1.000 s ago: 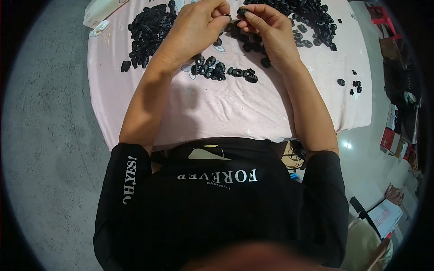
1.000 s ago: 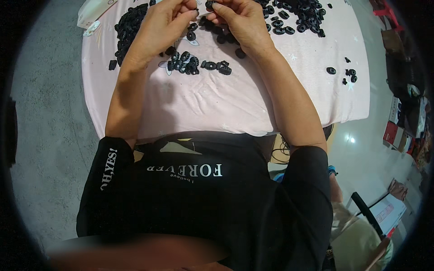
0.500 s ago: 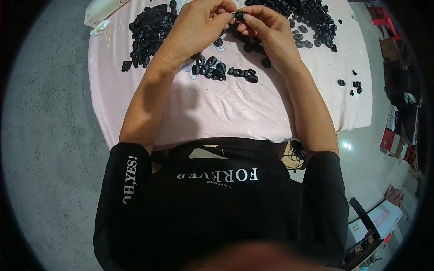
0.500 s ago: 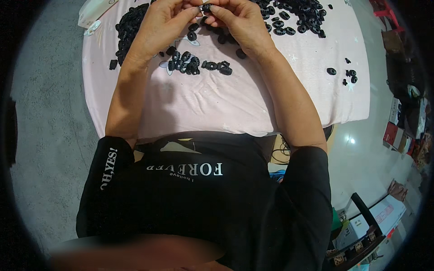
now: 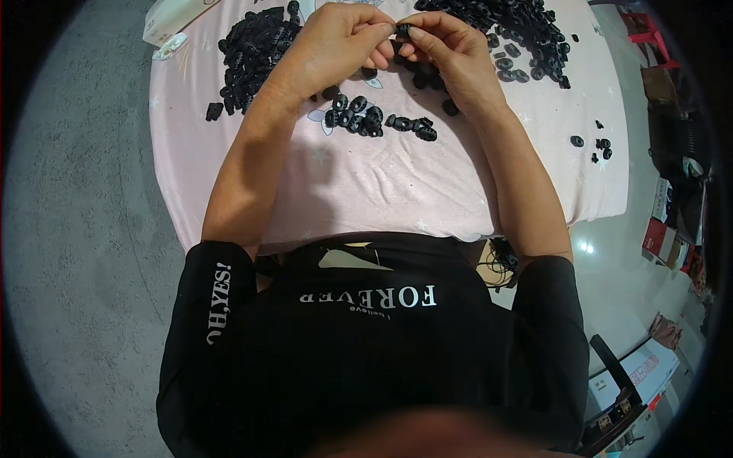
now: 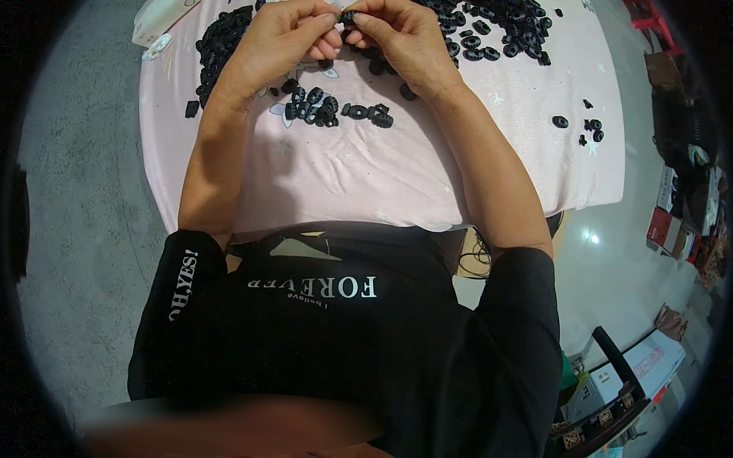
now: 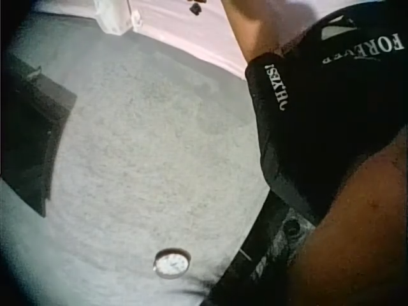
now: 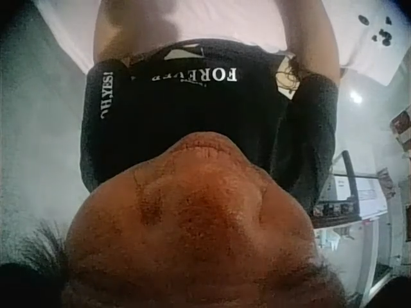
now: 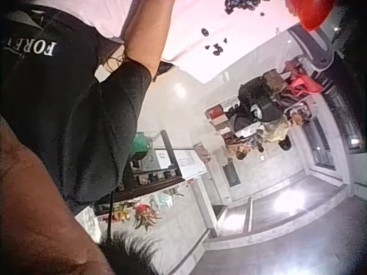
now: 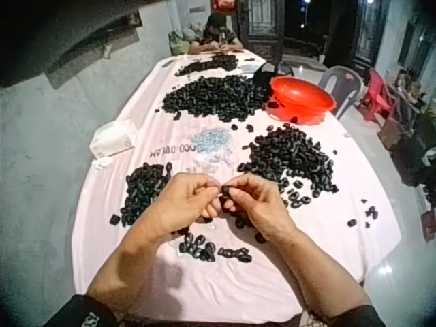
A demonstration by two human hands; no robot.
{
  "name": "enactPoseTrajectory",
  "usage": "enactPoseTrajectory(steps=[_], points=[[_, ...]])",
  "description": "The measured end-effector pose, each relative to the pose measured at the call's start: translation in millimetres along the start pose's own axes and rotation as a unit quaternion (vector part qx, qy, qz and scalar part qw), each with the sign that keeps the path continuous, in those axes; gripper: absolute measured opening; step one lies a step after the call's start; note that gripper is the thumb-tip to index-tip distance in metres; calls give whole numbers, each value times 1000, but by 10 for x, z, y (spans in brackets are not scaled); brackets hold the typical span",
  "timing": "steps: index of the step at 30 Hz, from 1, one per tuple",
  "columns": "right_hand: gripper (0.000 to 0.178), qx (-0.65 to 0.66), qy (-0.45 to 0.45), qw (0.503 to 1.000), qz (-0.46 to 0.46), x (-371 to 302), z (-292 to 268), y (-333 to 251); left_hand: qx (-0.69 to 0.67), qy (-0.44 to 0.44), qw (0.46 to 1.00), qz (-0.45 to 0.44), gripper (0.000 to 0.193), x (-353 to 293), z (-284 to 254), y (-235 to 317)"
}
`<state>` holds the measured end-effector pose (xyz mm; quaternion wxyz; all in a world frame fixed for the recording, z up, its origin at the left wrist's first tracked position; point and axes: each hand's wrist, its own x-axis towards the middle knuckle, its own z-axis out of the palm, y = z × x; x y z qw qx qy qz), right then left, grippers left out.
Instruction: Sorting and inspecting small black plastic components on a table covered with a pink cloth.
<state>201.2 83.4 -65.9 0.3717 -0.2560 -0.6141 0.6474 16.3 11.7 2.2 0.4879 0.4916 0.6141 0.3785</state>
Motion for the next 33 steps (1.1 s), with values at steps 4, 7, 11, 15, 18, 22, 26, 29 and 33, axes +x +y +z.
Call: enactPoseTrajectory(steps=[4,7,11,15,18,22,26,29,33], points=[[19,3,-1,1000,2,3,16,-10,9,-25,1000,-15,21,23,-38,-69],[19,-6,9,1000,12,-15,15,-47,9,-28,999,21,22,-16,2,-25],[19,-17,15,1000,10,-22,19,-53,12,-23,998,58,22,-58,18,8],[19,-13,10,1000,12,-15,9,-56,100,3,994,44,21,-99,48,130],[19,-1,3,1000,2,-8,1,-37,134,14,989,59,22,-111,58,149],[18,11,3,1000,11,1,-10,-25,119,24,990,74,23,-125,84,147],[17,10,3,1000,-8,1,-24,-21,115,28,990,80,23,-100,117,102],[16,18,5,1000,3,24,-43,14,131,55,978,154,22,-84,150,35],[15,22,19,1000,-9,2,-8,31,180,125,955,200,21,-77,250,36]])
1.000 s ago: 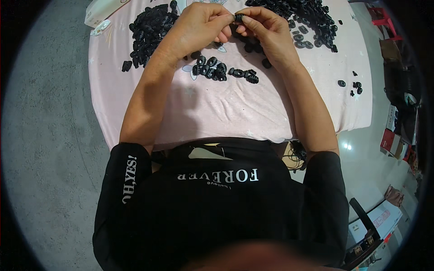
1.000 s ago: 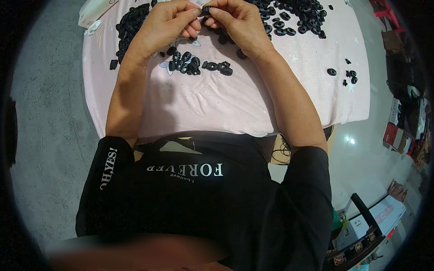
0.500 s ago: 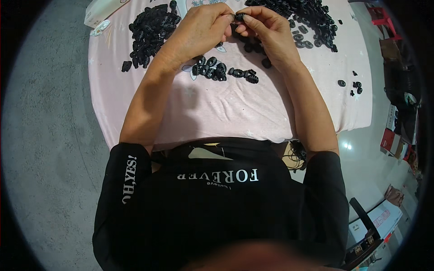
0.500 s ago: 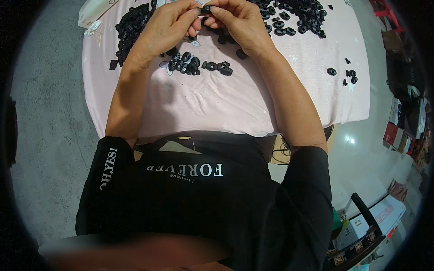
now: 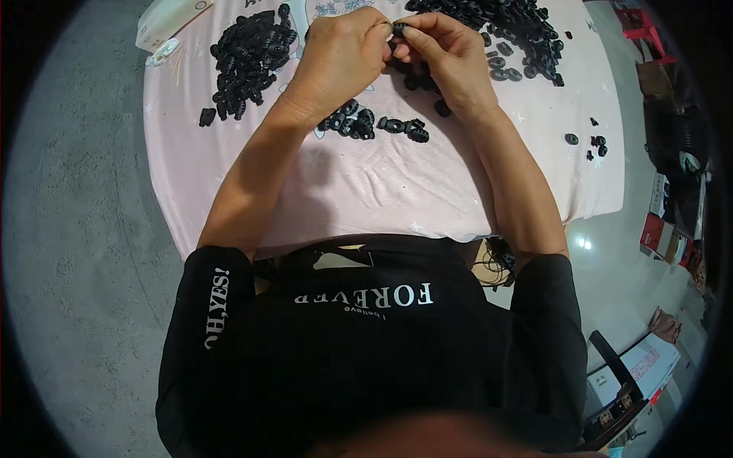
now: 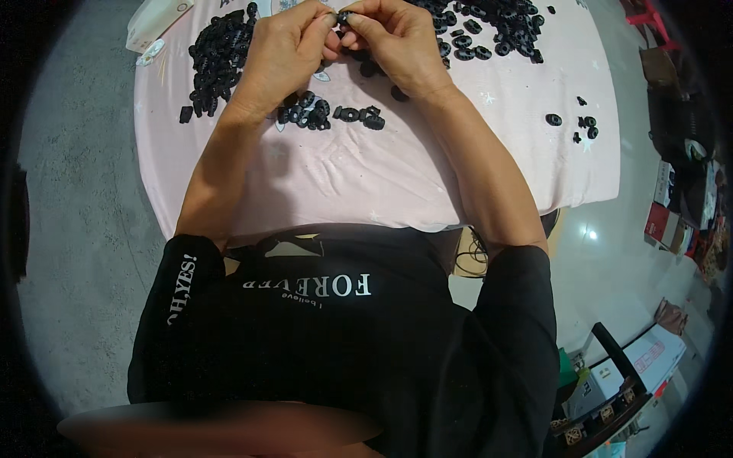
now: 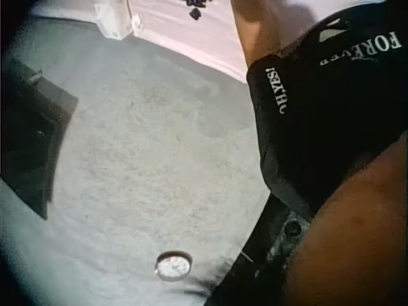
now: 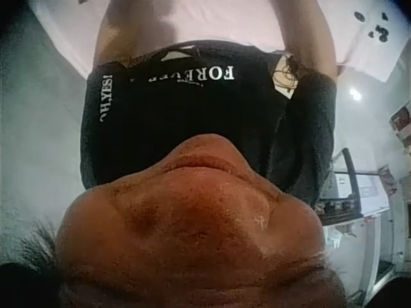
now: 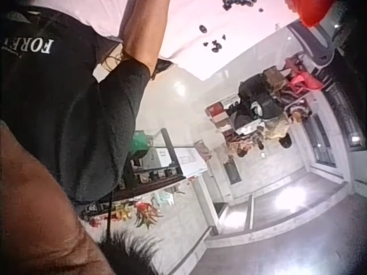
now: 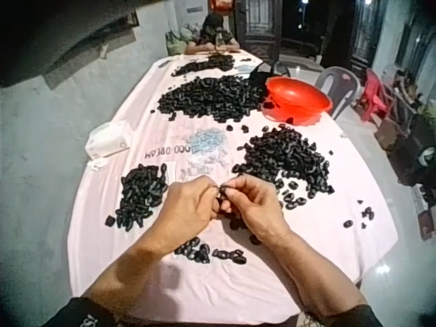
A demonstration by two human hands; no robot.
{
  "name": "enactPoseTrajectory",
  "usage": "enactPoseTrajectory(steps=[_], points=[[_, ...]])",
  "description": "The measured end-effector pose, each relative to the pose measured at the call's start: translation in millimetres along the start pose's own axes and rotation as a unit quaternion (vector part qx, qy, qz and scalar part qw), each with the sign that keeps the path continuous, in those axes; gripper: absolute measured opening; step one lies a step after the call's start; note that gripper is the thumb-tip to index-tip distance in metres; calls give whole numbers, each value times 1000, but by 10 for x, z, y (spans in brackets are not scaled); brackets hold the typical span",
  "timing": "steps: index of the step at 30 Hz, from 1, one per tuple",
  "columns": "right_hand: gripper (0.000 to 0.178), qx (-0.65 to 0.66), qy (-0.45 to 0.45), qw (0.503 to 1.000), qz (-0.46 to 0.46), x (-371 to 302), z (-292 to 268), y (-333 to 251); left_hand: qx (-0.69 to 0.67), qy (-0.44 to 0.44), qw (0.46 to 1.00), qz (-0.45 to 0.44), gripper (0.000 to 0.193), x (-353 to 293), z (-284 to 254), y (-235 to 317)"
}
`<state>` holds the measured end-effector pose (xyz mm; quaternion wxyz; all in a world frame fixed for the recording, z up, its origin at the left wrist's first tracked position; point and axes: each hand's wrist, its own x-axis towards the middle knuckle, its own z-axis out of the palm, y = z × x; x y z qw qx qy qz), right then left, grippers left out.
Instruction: Sorting and inspecting small black plastic components on a table covered with a pink cloth.
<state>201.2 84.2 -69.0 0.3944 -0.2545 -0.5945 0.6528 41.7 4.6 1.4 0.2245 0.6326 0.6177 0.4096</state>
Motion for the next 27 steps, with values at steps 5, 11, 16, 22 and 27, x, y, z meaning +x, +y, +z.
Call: enactPoseTrajectory(steps=[5,11,16,22,27], points=[[15,-16,37,999,-29,0,52,57,28,69,996,49,21,-21,84,0],[15,-32,74,996,-48,-49,122,12,64,97,991,63,16,-81,195,-36],[15,-3,102,994,-33,-44,126,-5,38,82,995,53,14,-90,225,37],[15,43,122,991,14,-72,159,-40,88,95,990,50,29,-86,239,47],[14,105,130,985,42,-101,213,-74,95,126,985,71,34,-85,291,-15]])
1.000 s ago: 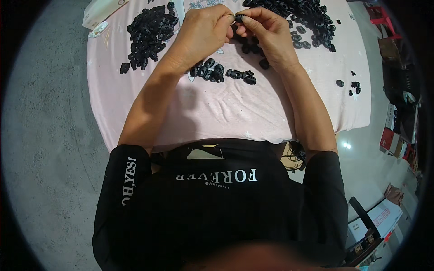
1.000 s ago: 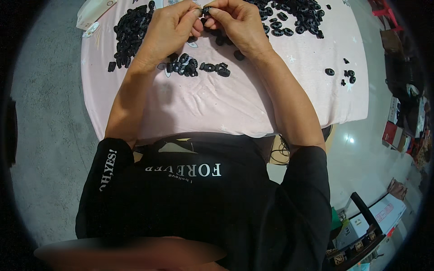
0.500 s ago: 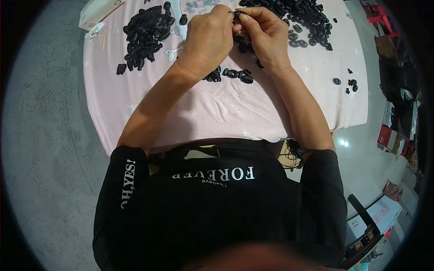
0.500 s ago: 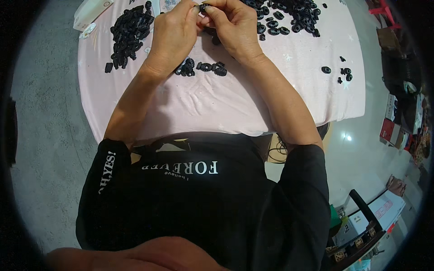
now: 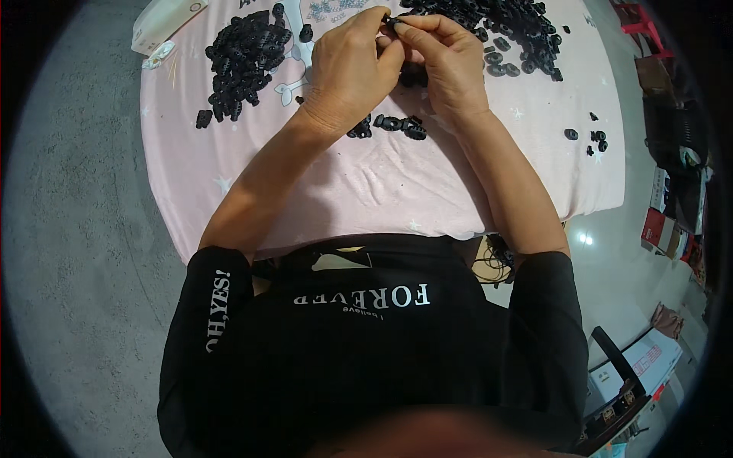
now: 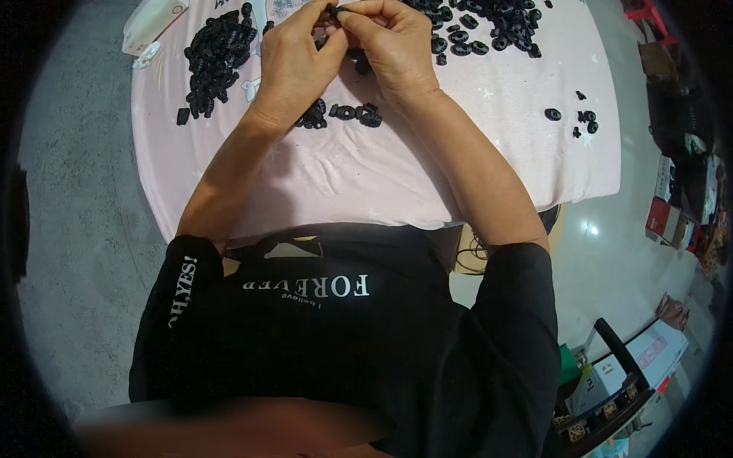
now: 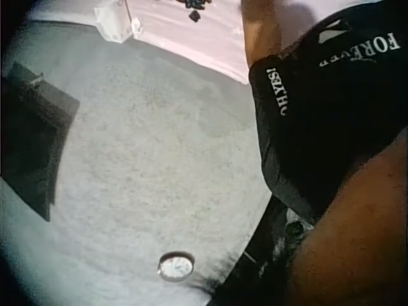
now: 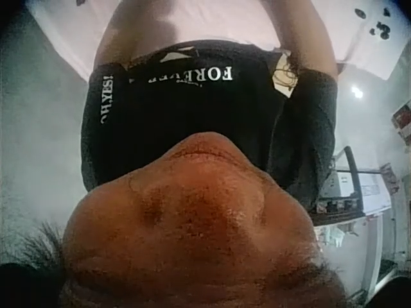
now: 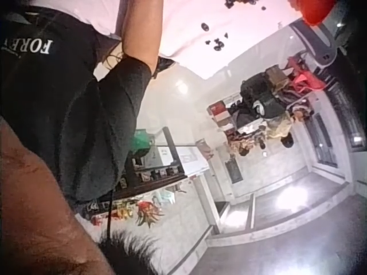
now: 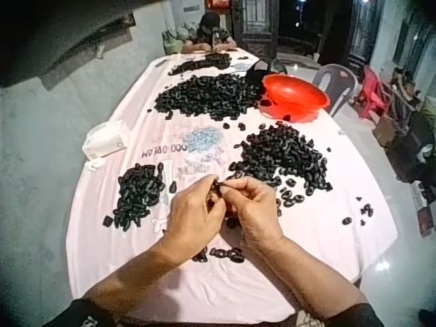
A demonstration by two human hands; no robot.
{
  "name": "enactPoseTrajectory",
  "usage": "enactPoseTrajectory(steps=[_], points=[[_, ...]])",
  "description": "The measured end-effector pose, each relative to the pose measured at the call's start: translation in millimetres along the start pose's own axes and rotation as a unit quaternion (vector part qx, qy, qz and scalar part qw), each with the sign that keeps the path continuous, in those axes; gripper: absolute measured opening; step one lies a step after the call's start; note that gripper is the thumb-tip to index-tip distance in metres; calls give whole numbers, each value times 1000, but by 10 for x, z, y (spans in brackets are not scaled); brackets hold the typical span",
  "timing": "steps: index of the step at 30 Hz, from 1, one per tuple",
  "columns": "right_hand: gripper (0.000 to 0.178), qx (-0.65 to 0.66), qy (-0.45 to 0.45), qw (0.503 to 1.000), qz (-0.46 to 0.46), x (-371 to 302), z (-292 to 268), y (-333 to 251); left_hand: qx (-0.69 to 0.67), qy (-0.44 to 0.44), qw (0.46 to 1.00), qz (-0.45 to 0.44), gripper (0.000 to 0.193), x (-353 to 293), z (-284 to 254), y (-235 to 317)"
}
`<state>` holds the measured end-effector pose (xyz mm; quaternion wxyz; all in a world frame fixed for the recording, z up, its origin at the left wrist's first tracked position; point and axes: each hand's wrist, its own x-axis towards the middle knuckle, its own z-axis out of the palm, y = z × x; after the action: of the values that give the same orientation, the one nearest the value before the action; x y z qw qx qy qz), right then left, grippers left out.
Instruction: Sorting and inspecting small black plastic components on a table covered with a pink cloth.
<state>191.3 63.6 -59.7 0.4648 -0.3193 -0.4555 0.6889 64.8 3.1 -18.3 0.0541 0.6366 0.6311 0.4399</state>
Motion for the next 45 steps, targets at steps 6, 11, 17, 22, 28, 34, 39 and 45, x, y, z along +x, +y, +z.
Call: enactPoseTrajectory(steps=[6,11,17,22,28,34,39,45], points=[[10,10,3,1000,16,0,19,1,-123,124,961,213,31,25,121,-201],[12,-9,-5,1000,3,5,13,8,-37,-18,999,15,24,-9,38,-131],[14,-48,-2,998,-34,-15,-10,16,-49,-25,997,58,12,37,-23,-80],[15,-24,4,999,-26,20,-7,-16,-19,1,999,44,12,104,-88,-168],[12,-3,30,1000,-9,68,-67,-51,104,-74,976,-178,21,408,-565,-315],[10,-40,-43,998,-6,92,-7,43,210,-167,961,-71,28,444,-1083,-920],[20,-248,-246,920,-178,-67,39,-18,198,-170,964,-40,27,450,-1120,-828],[43,-464,-341,708,-410,-295,307,71,52,-238,958,-151,16,456,-1038,-672]])
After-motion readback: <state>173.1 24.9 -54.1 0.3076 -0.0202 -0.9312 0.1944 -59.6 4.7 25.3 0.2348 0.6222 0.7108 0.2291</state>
